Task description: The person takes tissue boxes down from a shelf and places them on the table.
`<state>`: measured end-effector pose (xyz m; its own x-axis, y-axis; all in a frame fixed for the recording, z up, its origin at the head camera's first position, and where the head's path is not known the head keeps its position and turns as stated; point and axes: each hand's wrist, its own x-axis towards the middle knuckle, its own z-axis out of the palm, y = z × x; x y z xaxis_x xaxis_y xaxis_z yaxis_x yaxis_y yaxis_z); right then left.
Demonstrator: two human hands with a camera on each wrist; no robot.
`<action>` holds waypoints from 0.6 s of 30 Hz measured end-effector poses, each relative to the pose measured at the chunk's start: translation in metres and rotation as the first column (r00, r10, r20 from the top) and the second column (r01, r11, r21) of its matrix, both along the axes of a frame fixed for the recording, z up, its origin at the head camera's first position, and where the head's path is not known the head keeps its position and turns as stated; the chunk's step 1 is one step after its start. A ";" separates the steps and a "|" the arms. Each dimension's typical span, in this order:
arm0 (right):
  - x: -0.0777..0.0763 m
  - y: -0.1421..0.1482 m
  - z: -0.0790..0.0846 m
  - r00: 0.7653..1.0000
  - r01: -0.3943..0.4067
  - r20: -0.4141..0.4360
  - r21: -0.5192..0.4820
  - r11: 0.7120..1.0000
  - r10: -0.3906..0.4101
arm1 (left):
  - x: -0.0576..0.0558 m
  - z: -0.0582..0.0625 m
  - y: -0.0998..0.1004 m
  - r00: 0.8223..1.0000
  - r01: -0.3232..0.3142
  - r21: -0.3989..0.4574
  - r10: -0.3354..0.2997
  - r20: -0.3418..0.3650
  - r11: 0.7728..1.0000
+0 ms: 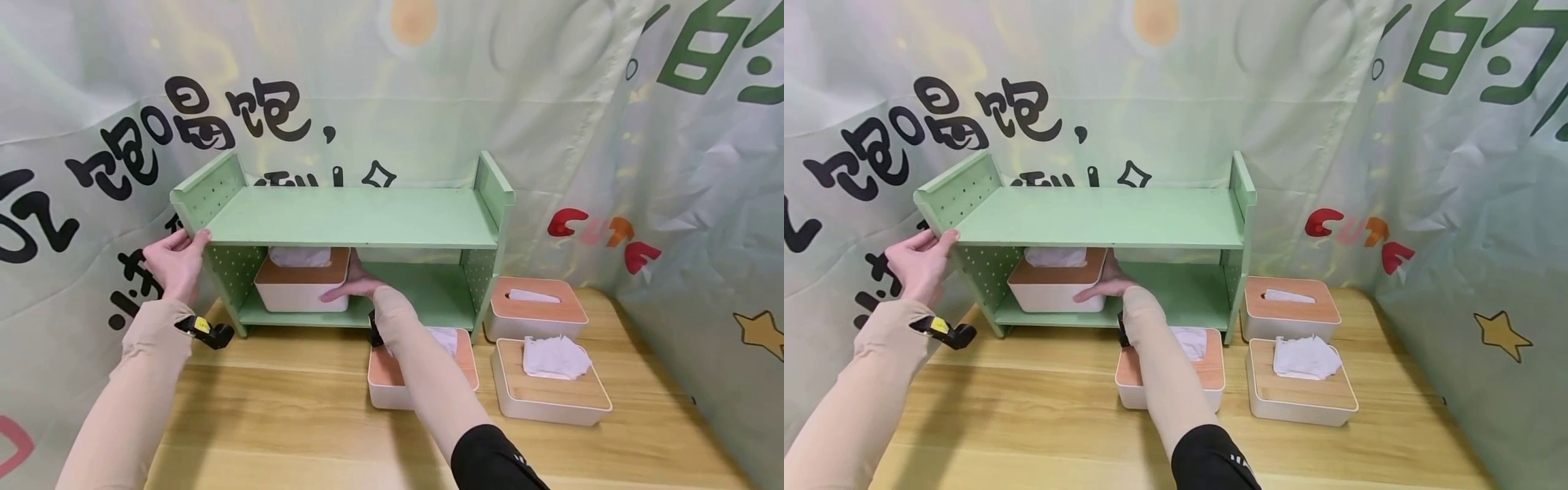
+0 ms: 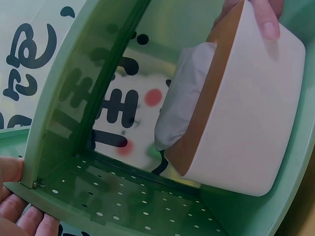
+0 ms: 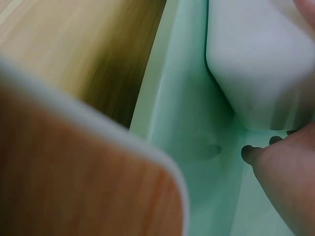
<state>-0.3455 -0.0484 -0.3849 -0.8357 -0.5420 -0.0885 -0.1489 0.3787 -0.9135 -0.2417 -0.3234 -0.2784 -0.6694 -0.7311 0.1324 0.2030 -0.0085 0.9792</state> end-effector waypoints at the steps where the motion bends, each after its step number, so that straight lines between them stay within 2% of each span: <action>1: 0.000 0.000 0.000 1.000 0.002 -0.002 0.000 1.000 -0.002 | 0.000 0.000 0.000 1.000 0.000 -0.002 0.000 0.001 1.000; 18: -0.001 -0.002 0.002 0.995 0.026 -0.097 0.008 1.000 -0.026 | 0.002 0.002 0.002 1.000 -0.004 0.002 0.004 0.026 1.000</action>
<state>-0.3470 -0.0504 -0.3833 -0.8544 -0.5195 -0.0116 -0.2261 0.3918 -0.8919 -0.2400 -0.3213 -0.2765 -0.6695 -0.7341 0.1135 0.1772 -0.0095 0.9841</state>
